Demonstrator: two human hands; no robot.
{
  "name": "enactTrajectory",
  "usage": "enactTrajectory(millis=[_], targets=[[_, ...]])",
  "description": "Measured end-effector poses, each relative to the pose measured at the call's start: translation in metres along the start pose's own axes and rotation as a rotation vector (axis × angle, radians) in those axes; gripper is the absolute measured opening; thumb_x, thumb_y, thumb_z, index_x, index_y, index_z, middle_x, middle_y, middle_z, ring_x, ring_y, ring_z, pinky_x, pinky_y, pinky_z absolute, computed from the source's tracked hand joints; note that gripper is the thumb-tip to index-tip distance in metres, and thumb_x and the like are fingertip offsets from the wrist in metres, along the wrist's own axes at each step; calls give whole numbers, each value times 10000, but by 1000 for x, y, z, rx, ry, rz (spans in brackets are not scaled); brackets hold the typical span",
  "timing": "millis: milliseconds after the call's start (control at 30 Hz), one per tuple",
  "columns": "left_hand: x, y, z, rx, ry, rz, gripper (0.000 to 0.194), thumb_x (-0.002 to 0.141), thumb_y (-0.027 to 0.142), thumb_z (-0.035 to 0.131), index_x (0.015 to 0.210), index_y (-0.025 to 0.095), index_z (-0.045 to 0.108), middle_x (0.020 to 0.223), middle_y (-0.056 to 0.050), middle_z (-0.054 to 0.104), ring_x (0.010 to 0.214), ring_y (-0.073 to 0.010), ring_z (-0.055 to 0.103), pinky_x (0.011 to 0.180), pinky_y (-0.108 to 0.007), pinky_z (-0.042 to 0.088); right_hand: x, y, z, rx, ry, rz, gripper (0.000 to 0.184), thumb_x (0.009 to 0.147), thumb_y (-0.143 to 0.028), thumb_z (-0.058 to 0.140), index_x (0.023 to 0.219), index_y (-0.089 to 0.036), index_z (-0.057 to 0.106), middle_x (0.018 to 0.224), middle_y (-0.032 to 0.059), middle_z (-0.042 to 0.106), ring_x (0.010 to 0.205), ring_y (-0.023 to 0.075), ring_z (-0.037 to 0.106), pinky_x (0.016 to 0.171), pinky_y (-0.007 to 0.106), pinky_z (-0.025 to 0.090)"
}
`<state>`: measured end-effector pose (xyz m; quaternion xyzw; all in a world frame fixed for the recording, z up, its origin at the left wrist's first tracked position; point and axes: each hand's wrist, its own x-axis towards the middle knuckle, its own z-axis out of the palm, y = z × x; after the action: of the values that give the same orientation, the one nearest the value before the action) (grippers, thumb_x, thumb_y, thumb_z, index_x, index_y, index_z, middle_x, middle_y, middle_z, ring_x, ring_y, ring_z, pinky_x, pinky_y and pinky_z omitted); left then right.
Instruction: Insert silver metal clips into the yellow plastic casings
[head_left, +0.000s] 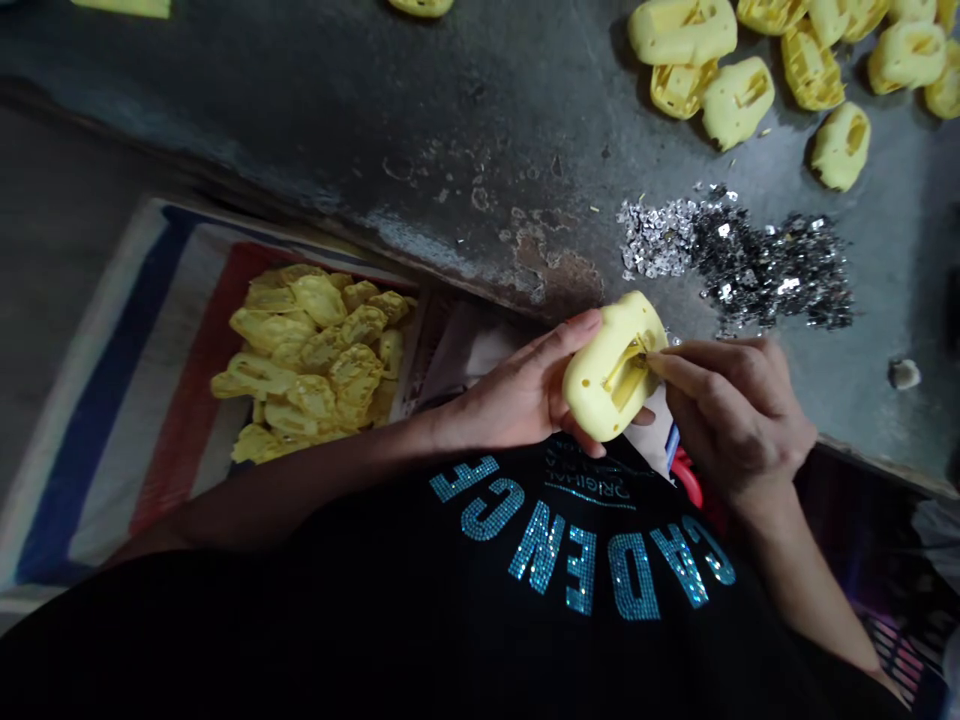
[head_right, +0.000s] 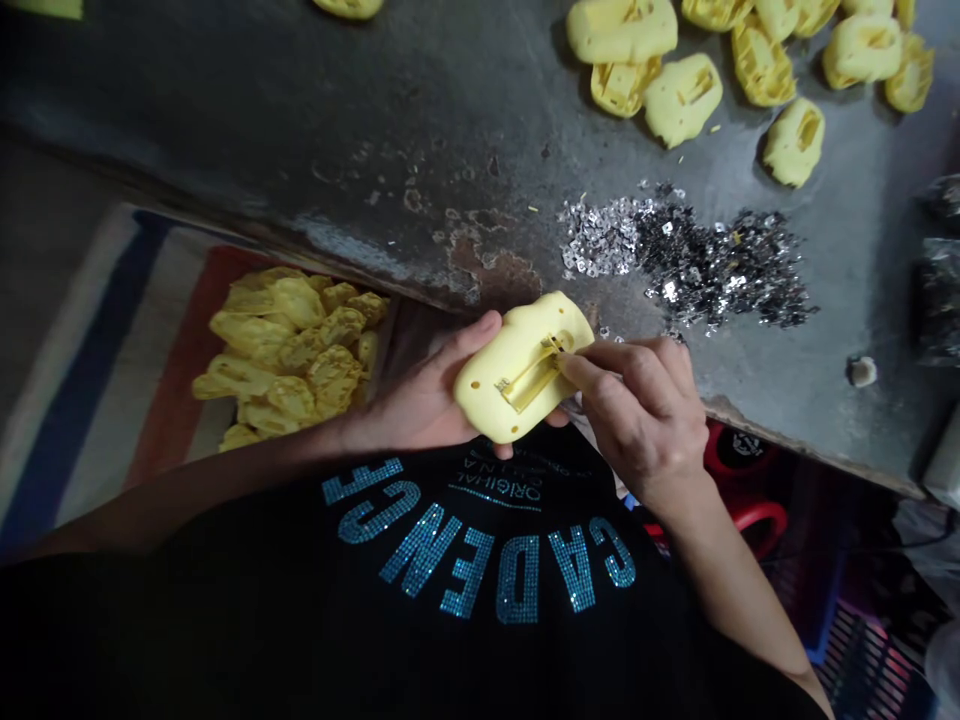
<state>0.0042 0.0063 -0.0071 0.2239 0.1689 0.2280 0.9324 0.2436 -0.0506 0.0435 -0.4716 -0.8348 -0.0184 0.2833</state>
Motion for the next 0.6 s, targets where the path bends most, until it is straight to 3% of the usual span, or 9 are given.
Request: enactTrajectory(millis=[167, 367, 600], targets=[[-4, -2, 5, 35, 44, 87, 852, 1095, 761, 756, 1793, 323, 542, 1499, -172, 833, 1146, -382, 904, 601, -301, 695, -8, -1, 4, -7, 59, -13, 486, 1087, -77, 799, 1490, -348, 782, 1234, 78, 908, 975, 290, 810, 812, 475, 624], [-5, -4, 10, 101, 68, 173, 798, 1073, 704, 843, 1765, 410, 573, 1522, -101, 830, 1008, -297, 918, 600, -256, 693, 4, 7, 1, 309, 82, 178, 225, 1058, -147, 871, 1205, -315, 847, 1065, 34, 870, 952, 253, 826, 819, 433, 651], [-7, -17, 4, 237, 135, 256, 914, 1125, 582, 833, 1910, 397, 403, 1406, -82, 889, 1152, -281, 895, 900, -320, 730, 14, 15, 11, 192, 81, -32, 200, 1037, -139, 861, 1138, -283, 766, 1024, 31, 821, 874, 238, 723, 792, 436, 573]])
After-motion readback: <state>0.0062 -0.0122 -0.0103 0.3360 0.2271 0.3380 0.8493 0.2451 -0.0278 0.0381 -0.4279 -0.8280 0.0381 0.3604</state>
